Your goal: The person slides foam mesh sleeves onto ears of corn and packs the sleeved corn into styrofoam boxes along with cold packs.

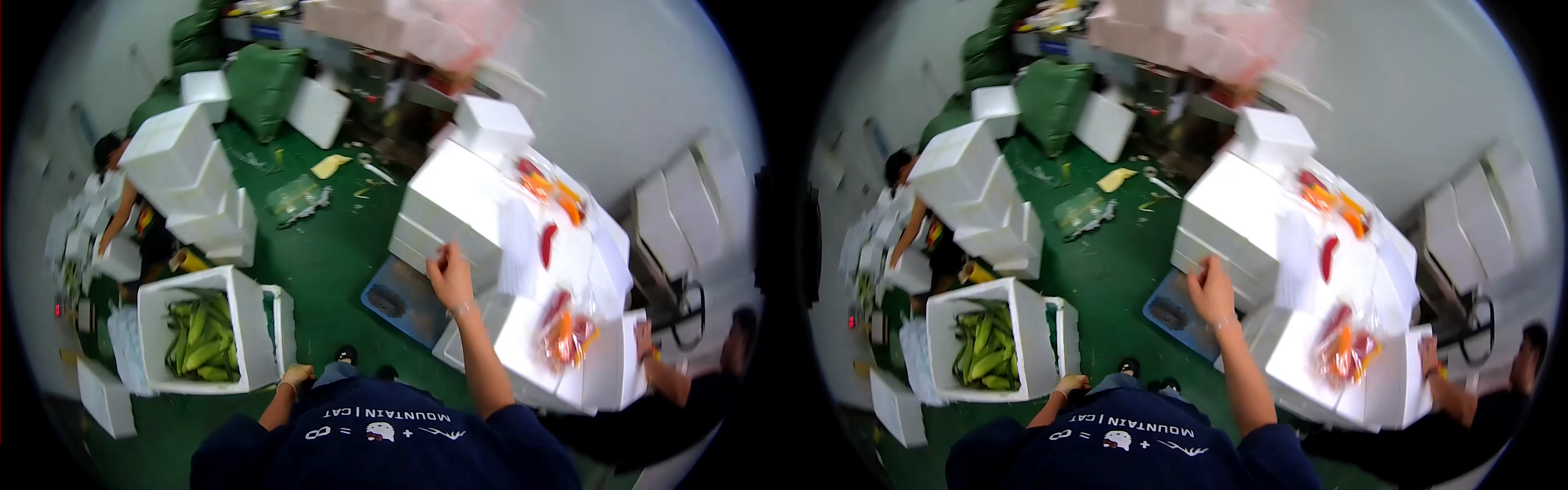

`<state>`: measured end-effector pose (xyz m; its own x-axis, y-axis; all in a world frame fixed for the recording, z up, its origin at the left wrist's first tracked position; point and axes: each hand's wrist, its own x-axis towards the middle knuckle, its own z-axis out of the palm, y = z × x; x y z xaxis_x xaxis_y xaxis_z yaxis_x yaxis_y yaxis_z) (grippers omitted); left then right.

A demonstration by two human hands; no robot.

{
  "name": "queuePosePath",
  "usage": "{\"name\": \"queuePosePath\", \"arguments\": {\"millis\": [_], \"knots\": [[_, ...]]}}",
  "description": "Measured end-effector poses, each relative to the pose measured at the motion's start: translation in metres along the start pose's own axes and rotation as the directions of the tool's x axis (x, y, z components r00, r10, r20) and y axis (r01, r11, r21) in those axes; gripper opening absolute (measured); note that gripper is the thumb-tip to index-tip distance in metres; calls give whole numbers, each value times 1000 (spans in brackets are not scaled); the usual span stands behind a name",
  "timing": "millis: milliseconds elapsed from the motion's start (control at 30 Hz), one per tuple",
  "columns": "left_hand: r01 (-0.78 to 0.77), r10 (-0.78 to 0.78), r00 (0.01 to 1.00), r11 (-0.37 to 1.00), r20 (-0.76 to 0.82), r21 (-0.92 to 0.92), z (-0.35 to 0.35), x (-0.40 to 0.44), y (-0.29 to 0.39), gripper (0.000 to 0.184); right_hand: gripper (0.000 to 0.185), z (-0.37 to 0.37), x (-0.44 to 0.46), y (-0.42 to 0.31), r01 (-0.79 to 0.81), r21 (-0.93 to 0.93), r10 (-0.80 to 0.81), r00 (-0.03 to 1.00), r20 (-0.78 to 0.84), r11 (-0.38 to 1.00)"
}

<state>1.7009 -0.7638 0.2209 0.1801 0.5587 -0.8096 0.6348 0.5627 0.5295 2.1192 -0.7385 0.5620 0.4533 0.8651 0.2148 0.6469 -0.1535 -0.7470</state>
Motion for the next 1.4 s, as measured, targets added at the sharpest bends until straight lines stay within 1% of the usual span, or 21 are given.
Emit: {"name": "queuePosePath", "arguments": {"millis": [133,200,233,300,333,400,433,467,567,667,700,733,767,800,867,1100,1233,1267,1300,1333,1400], "knots": [[131,-145,988,972,-57,-197,3,-14,-7,20,19,70,-30,29,64,37,-70,985,160,997],[-341,341,937,834,81,433,-14,-22,-14,22,19,113,-59,70,31,15,-34,942,335,999],[-318,330,943,861,39,397,-15,-33,-13,22,21,139,-82,106,-33,-1,30,901,432,999],[-237,248,968,941,-19,241,-23,-61,-8,18,28,165,-133,160,-112,-306,303,648,699,946],[-271,296,955,906,-28,326,-23,-49,-23,20,41,199,-175,256,134,-438,300,553,777,889],[-96,107,990,988,-94,121,-27,-69,-32,22,39,191,-211,278,217,-570,485,343,804,792],[-126,161,977,965,-140,231,-27,-61,-49,23,39,186,-218,281,227,-606,539,296,789,762],[162,-186,946,981,-265,-110,-26,-65,-53,25,38,182,-221,279,220,-630,571,276,773,745],[115,-114,932,993,-343,-18,-38,-102,-51,30,36,165,-225,279,219,-651,594,276,756,727],[88,-64,995,926,-76,367,-37,-105,-75,29,34,160,-235,293,292,-576,462,376,803,763],[194,-178,976,973,-129,126,-36,-106,-74,27,34,165,-230,290,197,-561,436,448,781,804],[282,-296,944,953,-147,-111,-32,-103,-75,26,27,154,-206,235,-238,-511,562,422,711,826],[211,-208,973,977,-96,25,-33,-82,-91,20,29,168,-201,246,-364,-417,549,449,705,833],[189,-184,981,976,-54,107,-28,-78,-92,20,29,178,-199,244,-279,-322,424,664,616,905],[47,-156,981,776,-119,-629,-19,-76,-87,19,31,181,-185,213,-212,-228,308,751,584,950],[77,-80,997,794,21,-603,23,-124,-55,15,25,147,-216,171,-296,-108,297,725,622,949],[117,-155,988,819,-20,-562,37,-163,-85,15,27,113,-296,214,-365,-408,547,517,658,837],[96,-163,983,854,-88,-512,41,-175,-98,20,29,108,-327,240,-246,-506,557,480,678,827],[-122,105,981,987,-162,-102,36,-185,-122,18,31,100,-359,266,-121,-589,575,444,688,799],[-331,383,917,886,-110,325,32,-193,-143,17,33,81,-389,279,-89,-617,595,401,697,782],[-186,196,979,968,-47,170,28,-220,-168,15,31,36,-409,272,-69,-618,597,360,717,783]]}}
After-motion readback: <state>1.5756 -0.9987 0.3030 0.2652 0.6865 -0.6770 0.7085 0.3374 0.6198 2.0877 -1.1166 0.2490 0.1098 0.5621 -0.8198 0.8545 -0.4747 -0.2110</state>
